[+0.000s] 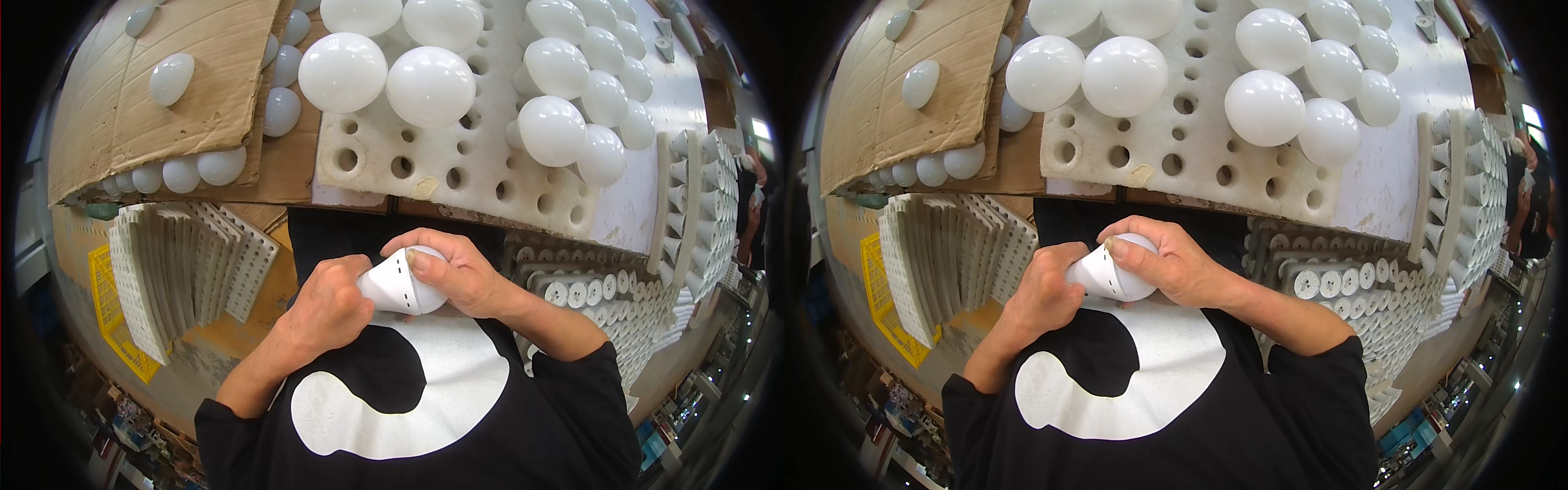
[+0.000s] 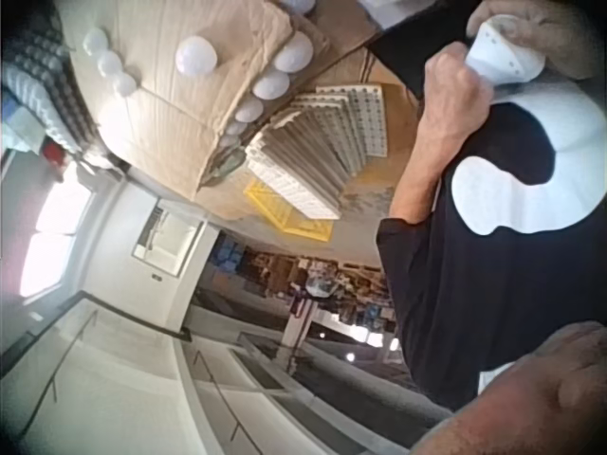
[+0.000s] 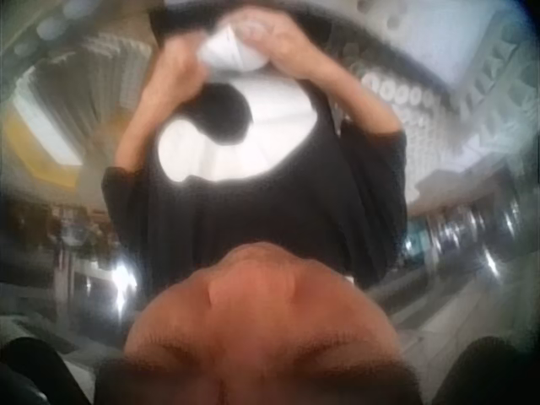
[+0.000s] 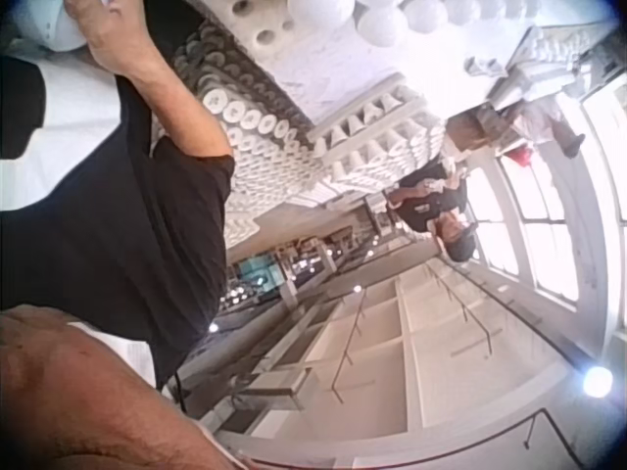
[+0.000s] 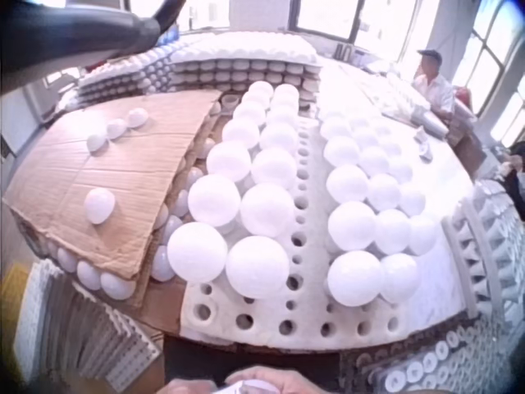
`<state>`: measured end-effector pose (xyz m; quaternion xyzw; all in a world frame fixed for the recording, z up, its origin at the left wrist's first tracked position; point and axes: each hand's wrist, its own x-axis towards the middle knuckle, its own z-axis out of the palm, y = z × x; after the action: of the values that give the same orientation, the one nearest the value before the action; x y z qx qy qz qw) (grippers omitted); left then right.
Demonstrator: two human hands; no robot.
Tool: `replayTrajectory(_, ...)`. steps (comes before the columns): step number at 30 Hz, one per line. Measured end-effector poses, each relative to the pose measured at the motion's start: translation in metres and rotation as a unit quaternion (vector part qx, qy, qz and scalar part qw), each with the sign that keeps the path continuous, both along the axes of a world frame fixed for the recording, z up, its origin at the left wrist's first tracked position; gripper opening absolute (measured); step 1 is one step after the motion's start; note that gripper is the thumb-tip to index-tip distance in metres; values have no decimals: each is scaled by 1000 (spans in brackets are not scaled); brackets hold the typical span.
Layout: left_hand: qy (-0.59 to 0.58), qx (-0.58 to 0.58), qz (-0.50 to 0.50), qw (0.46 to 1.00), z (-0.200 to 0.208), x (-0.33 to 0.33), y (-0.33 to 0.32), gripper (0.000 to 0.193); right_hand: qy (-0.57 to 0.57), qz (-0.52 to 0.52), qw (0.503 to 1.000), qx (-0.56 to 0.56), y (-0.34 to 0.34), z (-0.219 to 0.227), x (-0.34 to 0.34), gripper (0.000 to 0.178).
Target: The person assembles LED light bulbs by pressing bulb covers onto the light bulb bases by hand and placing the completed bulbs into a foam tray.
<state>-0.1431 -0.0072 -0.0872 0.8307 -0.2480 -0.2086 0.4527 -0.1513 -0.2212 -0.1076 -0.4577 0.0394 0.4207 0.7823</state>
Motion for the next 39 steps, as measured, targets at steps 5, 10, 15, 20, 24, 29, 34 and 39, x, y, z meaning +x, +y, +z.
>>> replayTrajectory(5, 10, 23, -13, 1000, -1, -4, -1, 7, 41, 15, 999, -32, 1, 7, 4, 38)
replayTrajectory(10, 49, 37, -26, 998, 2, -3, -4, 5, -71, 34, 992, -98, 6, -3, 1, 38)
replayTrajectory(15, 21, 54, -103, 993, 8, 6, -4, 8, -36, -31, 994, -97, 12, 0, -11, 42)
replayTrajectory(20, 65, 83, -105, 989, 14, 5, -13, 7, 3, -103, 990, -101, 18, 1, -25, 42)
replayTrajectory(24, 26, 49, -65, 996, -5, -2, -10, 7, -19, -62, 991, -114, 10, -3, -10, 39)
replayTrajectory(29, 285, 2, 20, 958, 9, 25, -11, 17, -186, -5, 975, -125, -6, 10, 12, 34)
replayTrajectory(34, 201, -20, 98, 974, 12, 15, -12, 28, -311, -79, 945, -64, -17, 3, 2, 65)
replayTrajectory(39, -39, -31, 29, 998, -6, 9, -21, 24, -221, -122, 967, -41, -31, 7, -13, 78)
